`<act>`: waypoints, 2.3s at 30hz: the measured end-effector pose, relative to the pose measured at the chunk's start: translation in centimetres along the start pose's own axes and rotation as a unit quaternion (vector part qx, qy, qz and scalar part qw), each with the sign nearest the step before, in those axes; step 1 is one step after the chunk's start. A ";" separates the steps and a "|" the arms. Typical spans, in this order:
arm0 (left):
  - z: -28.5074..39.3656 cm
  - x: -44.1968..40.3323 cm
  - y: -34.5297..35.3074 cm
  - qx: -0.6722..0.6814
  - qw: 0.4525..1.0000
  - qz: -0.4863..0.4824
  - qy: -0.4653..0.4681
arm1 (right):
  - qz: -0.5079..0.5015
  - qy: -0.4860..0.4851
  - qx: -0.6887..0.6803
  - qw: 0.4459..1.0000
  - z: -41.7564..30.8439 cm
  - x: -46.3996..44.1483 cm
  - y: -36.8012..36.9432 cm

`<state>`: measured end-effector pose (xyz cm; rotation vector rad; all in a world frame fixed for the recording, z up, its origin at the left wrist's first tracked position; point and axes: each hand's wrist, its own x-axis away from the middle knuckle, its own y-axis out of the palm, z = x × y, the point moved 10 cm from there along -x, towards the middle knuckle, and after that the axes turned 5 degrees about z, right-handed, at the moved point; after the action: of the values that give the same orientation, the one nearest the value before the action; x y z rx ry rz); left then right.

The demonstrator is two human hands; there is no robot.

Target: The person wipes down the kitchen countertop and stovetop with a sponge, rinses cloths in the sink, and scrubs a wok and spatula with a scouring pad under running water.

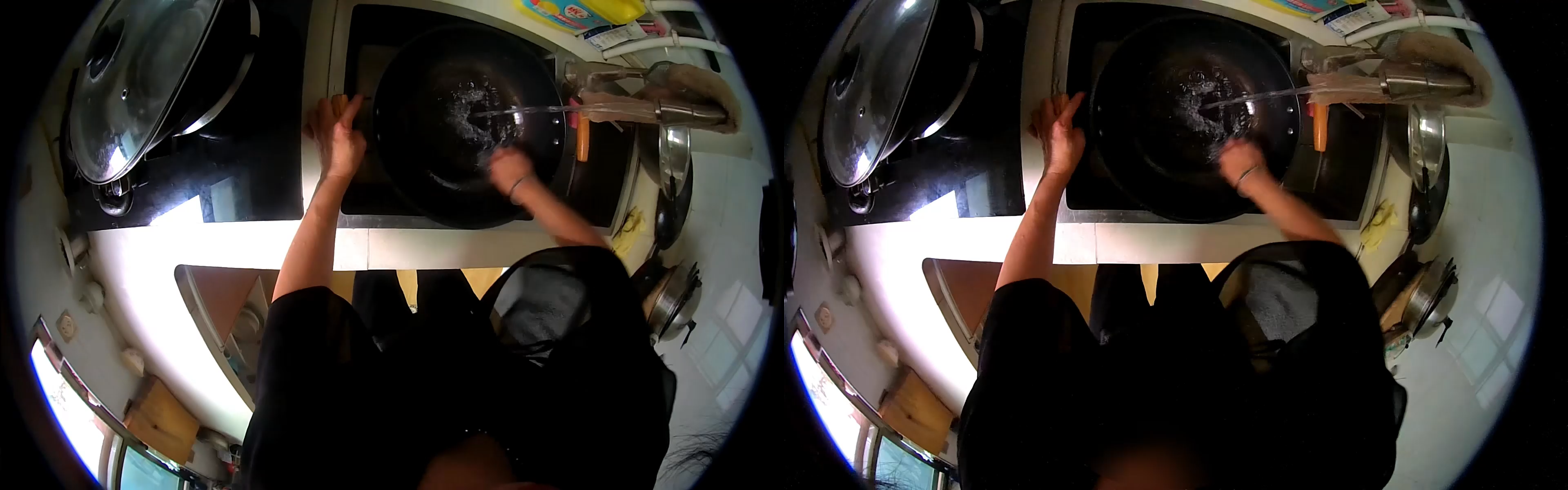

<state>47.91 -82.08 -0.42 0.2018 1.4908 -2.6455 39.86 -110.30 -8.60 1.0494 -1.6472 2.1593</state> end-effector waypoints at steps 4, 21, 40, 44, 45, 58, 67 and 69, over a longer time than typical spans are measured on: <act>0.5 -0.1 -0.5 -0.006 1.000 0.021 0.011 | 0.086 -0.057 -0.357 0.928 -9.6 0.0 -3.1; 0.4 -0.1 -0.6 -0.010 1.000 0.019 0.005 | 0.146 -0.020 -0.002 0.989 -3.0 -1.3 -0.4; 0.3 -0.2 -0.9 0.012 0.998 0.066 0.011 | 0.127 0.103 -0.116 0.980 -3.3 -2.2 -2.1; 0.2 0.0 -0.8 -0.002 0.998 0.066 0.006 | 0.204 0.048 -0.326 0.922 -9.9 -5.0 -3.6; 0.2 0.0 -0.8 -0.005 0.998 0.064 0.006 | 0.253 0.066 -0.408 0.875 -9.7 -6.5 -5.1; 0.4 -0.2 -0.4 -0.012 1.000 0.025 0.004 | 0.003 -0.031 -0.136 0.990 -1.9 1.6 0.8; 0.5 -0.6 -0.5 -0.012 0.999 0.039 0.034 | 0.205 -0.052 -0.292 0.933 -10.9 -6.7 -5.8; 0.9 -0.4 -1.1 0.005 0.999 0.041 0.023 | 0.308 -0.054 -0.153 0.937 -9.4 -9.2 -8.5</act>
<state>48.06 -82.29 1.02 0.3197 1.4493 -2.6010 47.53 -96.70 -9.33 0.6177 -2.5305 2.0780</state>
